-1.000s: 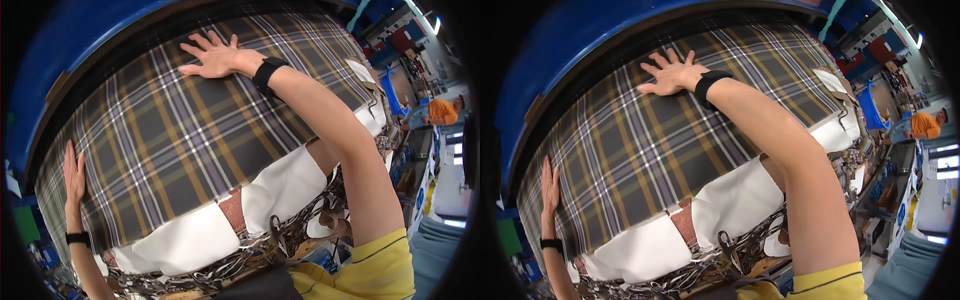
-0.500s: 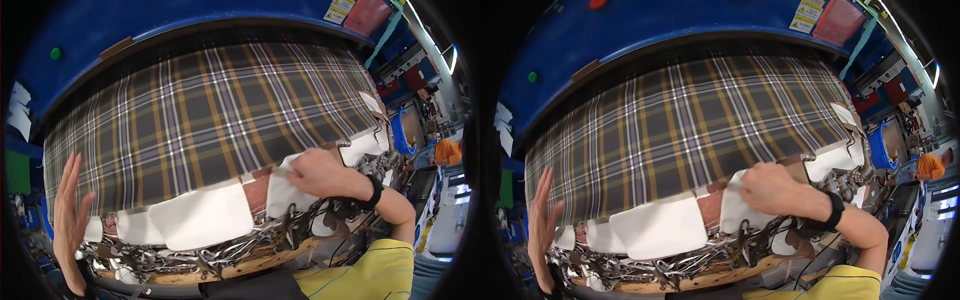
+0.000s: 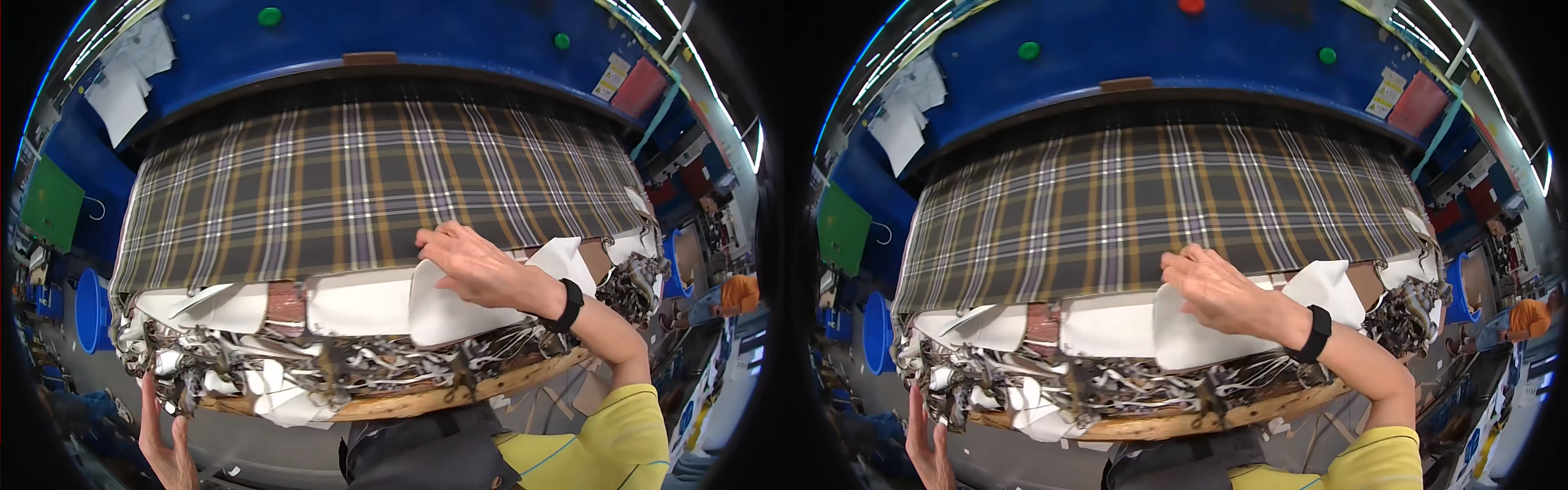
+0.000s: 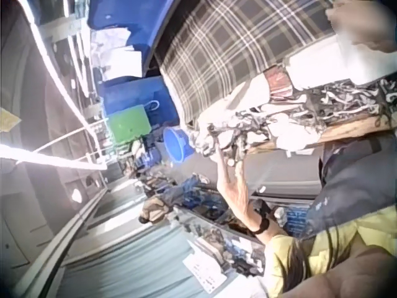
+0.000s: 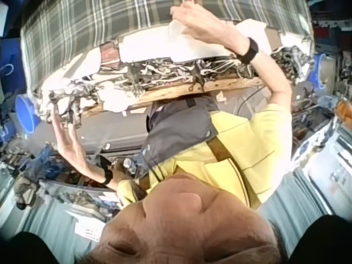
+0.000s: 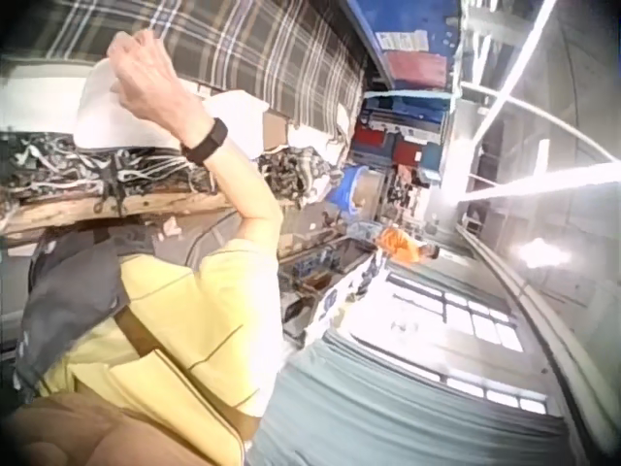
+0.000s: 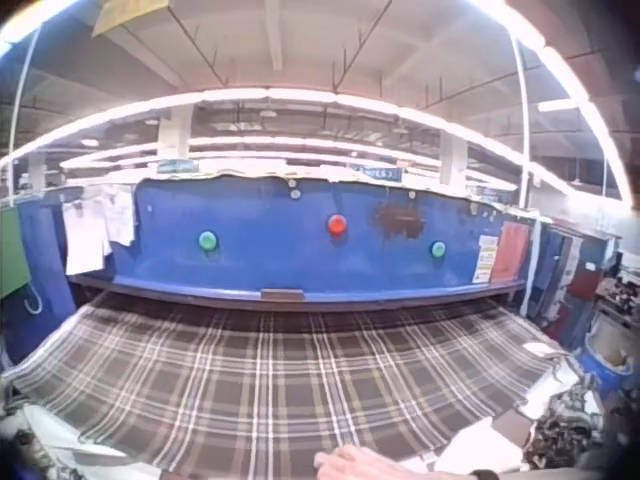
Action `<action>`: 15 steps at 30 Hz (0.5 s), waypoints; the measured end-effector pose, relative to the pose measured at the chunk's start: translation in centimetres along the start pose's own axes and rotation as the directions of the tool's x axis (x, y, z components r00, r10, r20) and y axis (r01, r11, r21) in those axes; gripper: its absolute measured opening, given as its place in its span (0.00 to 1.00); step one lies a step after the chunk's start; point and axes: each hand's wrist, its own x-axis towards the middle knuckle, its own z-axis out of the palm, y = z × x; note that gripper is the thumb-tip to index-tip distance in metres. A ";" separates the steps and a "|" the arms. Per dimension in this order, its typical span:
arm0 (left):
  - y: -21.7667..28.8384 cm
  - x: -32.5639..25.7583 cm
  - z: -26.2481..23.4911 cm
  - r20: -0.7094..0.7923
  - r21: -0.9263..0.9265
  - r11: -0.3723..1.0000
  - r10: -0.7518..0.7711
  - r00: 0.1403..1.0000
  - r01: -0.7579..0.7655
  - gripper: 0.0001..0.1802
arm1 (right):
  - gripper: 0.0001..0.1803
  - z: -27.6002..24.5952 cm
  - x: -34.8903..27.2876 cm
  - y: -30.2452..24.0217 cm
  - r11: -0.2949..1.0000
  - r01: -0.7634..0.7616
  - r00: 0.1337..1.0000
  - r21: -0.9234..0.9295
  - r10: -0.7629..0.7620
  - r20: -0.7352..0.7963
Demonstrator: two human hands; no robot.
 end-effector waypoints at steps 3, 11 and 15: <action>-6.3 -1.3 -3.6 -0.056 -0.053 0.992 0.108 0.993 -0.110 0.32 | 0.10 -0.8 2.0 -1.3 0.987 -0.141 0.983 0.080 0.130 0.132; -13.7 1.2 -6.9 -0.188 -0.563 0.825 -0.076 0.979 -0.044 0.41 | 0.11 -11.1 6.7 -13.8 0.845 -0.156 0.779 0.512 0.424 -0.463; -12.8 5.6 -4.2 -0.057 -0.681 0.713 0.172 0.983 -0.164 0.56 | 0.12 -8.5 16.3 -20.7 0.792 0.030 0.860 0.609 0.291 -0.420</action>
